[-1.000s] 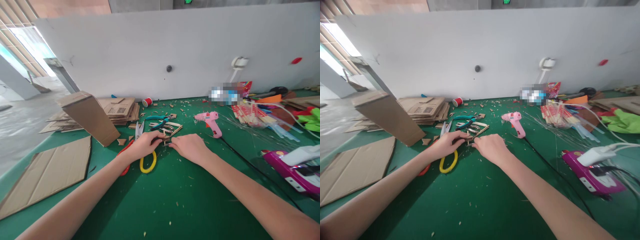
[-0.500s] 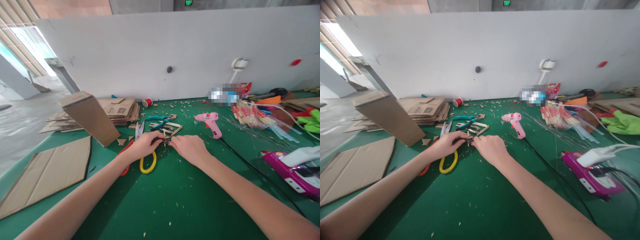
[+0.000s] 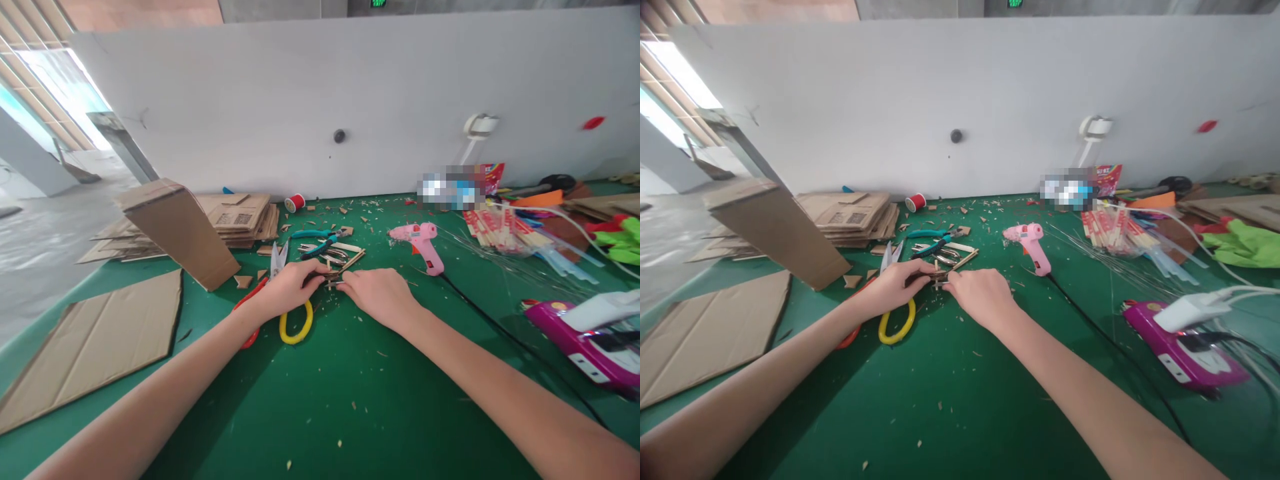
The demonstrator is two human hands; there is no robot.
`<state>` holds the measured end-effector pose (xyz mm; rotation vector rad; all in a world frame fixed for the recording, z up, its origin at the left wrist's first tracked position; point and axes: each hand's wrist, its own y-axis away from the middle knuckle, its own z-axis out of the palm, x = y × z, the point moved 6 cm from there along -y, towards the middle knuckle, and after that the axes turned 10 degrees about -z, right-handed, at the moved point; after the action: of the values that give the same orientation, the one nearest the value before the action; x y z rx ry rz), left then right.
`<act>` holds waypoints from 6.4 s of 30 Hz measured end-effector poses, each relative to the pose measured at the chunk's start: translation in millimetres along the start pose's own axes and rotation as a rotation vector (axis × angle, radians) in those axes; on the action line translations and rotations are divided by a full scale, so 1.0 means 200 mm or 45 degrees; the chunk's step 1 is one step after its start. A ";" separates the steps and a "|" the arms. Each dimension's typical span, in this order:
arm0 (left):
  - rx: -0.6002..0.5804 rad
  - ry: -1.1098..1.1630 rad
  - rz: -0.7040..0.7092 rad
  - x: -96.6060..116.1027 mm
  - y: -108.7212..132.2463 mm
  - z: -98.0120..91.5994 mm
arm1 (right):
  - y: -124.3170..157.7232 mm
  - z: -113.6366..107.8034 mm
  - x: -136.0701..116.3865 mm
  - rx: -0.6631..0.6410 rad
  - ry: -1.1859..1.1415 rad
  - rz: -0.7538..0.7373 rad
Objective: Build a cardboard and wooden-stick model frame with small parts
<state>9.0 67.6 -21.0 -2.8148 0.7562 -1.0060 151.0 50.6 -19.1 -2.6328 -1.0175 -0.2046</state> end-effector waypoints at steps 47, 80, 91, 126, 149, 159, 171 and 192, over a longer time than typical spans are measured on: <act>-0.038 -0.013 0.040 0.01 0.00 -0.01 | 0.01 0.00 0.00 0.059 -0.027 -0.010; -0.031 0.030 -0.059 0.02 -0.03 -0.02 | 0.01 0.00 -0.01 -0.028 -0.012 -0.028; -0.066 0.074 -0.028 0.02 -0.04 -0.02 | 0.01 0.00 -0.02 -0.033 0.018 -0.054; -0.113 0.125 -0.046 0.02 -0.02 -0.02 | 0.00 -0.01 -0.03 0.012 0.017 -0.019; -0.134 0.160 -0.046 0.01 -0.03 0.00 | 0.02 -0.02 -0.02 -0.001 0.015 -0.003; -0.085 0.126 -0.054 0.00 -0.02 0.00 | 0.02 0.00 -0.02 -0.013 -0.007 -0.011; -0.078 0.156 -0.039 0.00 -0.03 0.00 | 0.02 0.00 -0.04 -0.001 0.033 0.009; -0.083 0.166 -0.033 0.01 -0.03 -0.01 | 0.01 -0.02 -0.05 0.019 0.075 -0.004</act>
<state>10.8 71.5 -17.3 -2.8430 0.7801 -1.2010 144.4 41.1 -18.3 -2.5959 -1.0002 -0.2730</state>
